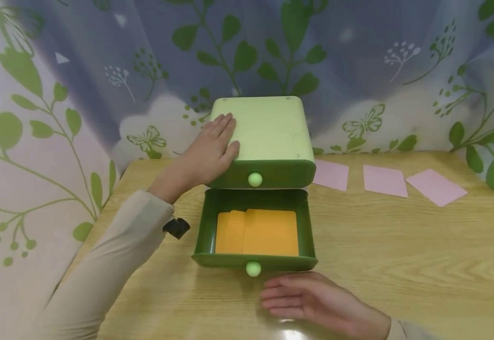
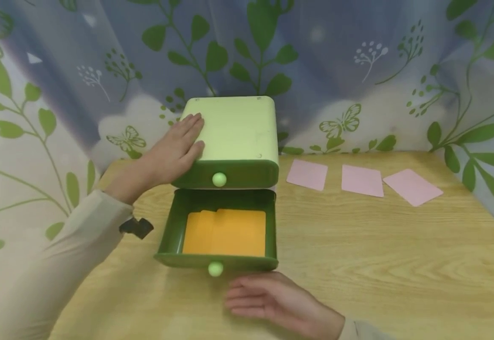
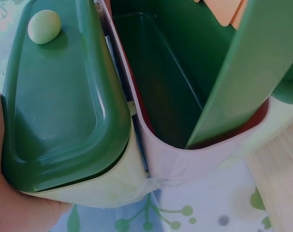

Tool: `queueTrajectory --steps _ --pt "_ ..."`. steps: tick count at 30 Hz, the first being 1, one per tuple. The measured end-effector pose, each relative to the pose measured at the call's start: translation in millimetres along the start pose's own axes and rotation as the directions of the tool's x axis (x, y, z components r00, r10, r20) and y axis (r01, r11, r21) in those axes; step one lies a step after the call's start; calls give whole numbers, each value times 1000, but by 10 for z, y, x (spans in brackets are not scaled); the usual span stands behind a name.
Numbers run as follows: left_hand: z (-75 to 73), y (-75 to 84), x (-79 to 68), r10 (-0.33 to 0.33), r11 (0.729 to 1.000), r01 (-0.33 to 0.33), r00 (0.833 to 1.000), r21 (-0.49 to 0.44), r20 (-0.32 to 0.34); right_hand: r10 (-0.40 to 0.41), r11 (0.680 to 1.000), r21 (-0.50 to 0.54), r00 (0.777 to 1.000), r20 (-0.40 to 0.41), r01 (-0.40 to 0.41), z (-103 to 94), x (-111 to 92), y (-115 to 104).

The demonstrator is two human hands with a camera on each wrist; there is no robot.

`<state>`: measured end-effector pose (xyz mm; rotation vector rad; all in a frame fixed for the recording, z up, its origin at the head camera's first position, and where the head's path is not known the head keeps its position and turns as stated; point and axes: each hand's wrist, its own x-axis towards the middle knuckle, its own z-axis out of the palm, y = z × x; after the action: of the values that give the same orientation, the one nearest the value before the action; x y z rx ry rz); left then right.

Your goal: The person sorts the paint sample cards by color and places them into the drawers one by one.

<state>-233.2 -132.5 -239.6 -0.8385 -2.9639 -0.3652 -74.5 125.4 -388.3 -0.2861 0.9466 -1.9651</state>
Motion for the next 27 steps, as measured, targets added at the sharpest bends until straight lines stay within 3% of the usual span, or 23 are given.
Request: queueTrajectory --steps 5,13,20,27 --pt "6 -10 -4 -1 1000 1 1000 2 -8 18 997 69 1000 11 -19 122 127 14" --pt "9 -12 -14 -7 1000 7 1000 4 1 16 995 104 998 -66 -9 291 286 38" --pt "10 -4 -8 -2 1000 2 1000 3 2 18 989 148 992 -127 0 324 362 44" --pt "0 -1 18 2 1000 -2 1000 5 -3 17 991 137 994 -110 -2 314 379 7"
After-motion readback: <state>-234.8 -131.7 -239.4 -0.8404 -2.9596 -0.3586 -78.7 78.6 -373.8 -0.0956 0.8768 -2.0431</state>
